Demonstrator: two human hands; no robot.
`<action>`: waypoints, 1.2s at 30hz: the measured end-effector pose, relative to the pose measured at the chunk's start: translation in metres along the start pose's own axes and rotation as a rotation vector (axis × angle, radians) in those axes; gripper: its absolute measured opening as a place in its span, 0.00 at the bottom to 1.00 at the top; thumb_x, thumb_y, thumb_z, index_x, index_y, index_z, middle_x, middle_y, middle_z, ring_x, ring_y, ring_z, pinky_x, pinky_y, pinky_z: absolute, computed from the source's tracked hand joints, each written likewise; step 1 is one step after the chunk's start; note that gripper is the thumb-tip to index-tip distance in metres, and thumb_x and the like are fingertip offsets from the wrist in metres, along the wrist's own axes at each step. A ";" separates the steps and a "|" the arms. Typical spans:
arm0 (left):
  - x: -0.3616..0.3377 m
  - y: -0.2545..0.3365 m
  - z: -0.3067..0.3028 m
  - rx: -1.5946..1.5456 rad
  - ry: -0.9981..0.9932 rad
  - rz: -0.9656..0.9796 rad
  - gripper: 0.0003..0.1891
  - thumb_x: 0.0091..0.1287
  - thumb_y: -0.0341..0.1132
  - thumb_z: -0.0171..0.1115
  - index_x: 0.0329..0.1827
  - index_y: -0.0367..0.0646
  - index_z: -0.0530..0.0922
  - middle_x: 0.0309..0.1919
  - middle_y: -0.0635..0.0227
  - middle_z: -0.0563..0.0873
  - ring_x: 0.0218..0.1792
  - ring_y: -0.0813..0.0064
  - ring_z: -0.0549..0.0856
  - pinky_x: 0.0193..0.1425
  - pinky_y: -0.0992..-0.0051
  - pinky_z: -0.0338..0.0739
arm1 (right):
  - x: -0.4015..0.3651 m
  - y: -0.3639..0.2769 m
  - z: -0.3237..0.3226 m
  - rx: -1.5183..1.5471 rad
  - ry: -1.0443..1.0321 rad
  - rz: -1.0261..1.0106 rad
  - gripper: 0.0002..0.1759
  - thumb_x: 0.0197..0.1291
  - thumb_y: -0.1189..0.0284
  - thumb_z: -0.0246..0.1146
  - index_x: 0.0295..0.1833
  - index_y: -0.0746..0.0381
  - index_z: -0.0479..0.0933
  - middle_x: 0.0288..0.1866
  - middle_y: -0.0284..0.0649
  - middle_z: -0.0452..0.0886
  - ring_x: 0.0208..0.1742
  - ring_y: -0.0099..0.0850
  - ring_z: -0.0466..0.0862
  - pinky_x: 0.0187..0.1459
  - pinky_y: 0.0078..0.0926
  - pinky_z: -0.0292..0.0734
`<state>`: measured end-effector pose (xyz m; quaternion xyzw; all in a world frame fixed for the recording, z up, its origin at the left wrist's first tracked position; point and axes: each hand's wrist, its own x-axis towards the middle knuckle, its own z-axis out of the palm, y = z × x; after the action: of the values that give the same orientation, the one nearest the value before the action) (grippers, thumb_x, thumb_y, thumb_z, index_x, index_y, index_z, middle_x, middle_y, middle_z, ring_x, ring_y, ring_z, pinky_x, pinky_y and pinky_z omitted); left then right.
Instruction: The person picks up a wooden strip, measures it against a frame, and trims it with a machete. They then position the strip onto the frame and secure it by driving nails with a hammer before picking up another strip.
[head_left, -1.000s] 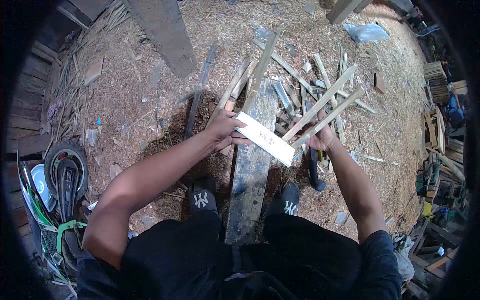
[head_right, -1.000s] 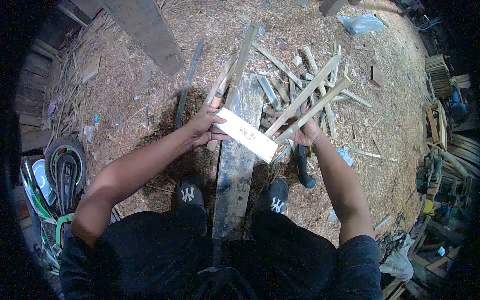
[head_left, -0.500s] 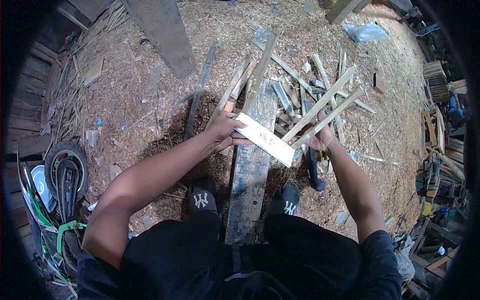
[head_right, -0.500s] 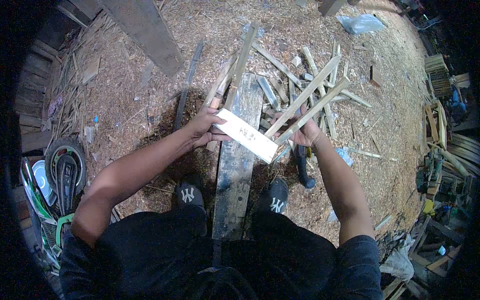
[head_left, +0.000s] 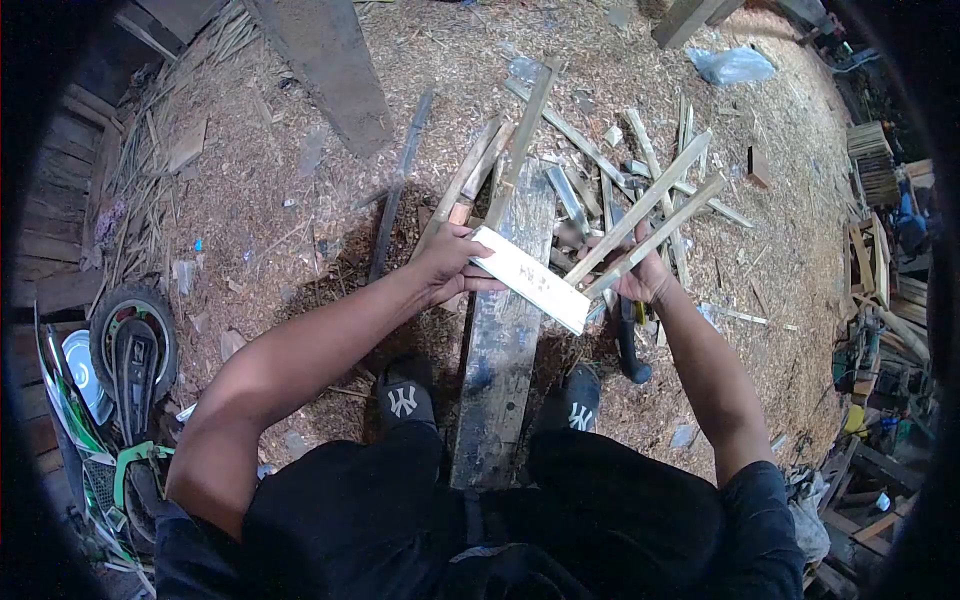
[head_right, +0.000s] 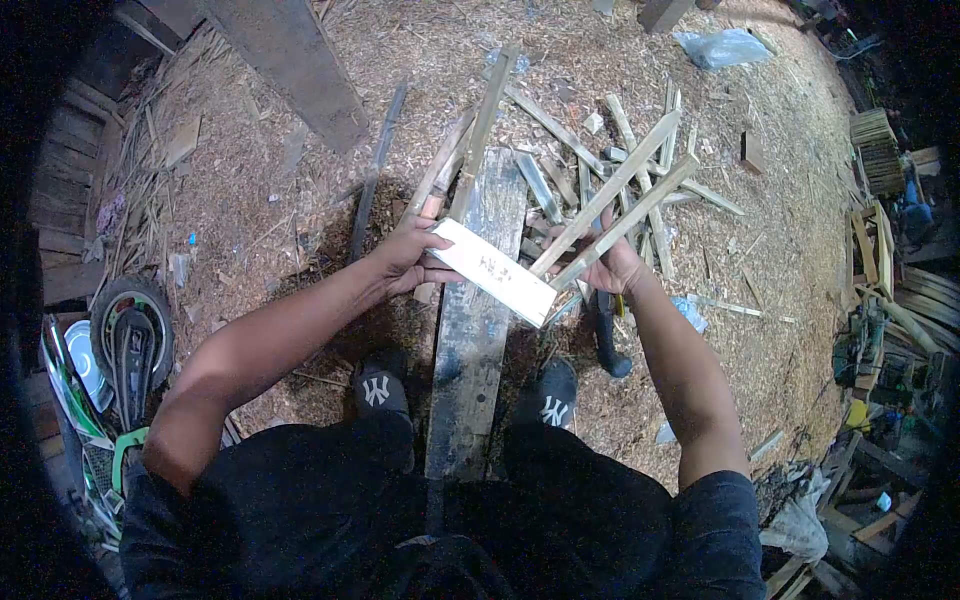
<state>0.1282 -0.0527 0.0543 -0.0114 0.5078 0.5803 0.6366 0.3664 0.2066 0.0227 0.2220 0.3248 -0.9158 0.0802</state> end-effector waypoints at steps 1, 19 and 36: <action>0.000 0.000 0.000 0.000 0.000 0.000 0.18 0.67 0.22 0.59 0.58 0.24 0.72 0.52 0.42 0.84 0.51 0.46 0.88 0.51 0.49 0.90 | 0.000 0.000 0.000 0.003 -0.008 0.001 0.59 0.58 0.23 0.41 0.65 0.70 0.74 0.64 0.52 0.77 0.65 0.46 0.79 0.66 0.49 0.79; 0.007 -0.002 -0.003 -0.086 0.019 -0.032 0.26 0.68 0.18 0.56 0.63 0.35 0.52 0.57 0.40 0.74 0.51 0.38 0.86 0.49 0.39 0.89 | 0.002 0.000 -0.007 0.027 -0.031 0.017 0.60 0.58 0.23 0.41 0.68 0.71 0.71 0.66 0.52 0.75 0.68 0.49 0.77 0.67 0.50 0.77; 0.009 -0.002 -0.008 -0.135 -0.067 -0.051 0.27 0.67 0.18 0.57 0.63 0.36 0.52 0.57 0.40 0.74 0.52 0.38 0.86 0.50 0.38 0.88 | 0.001 0.000 0.000 -0.012 -0.017 0.002 0.60 0.57 0.22 0.44 0.66 0.71 0.73 0.62 0.51 0.79 0.65 0.46 0.79 0.66 0.48 0.78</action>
<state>0.1232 -0.0520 0.0433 -0.0479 0.4457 0.5967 0.6656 0.3652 0.2068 0.0221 0.2139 0.3293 -0.9157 0.0853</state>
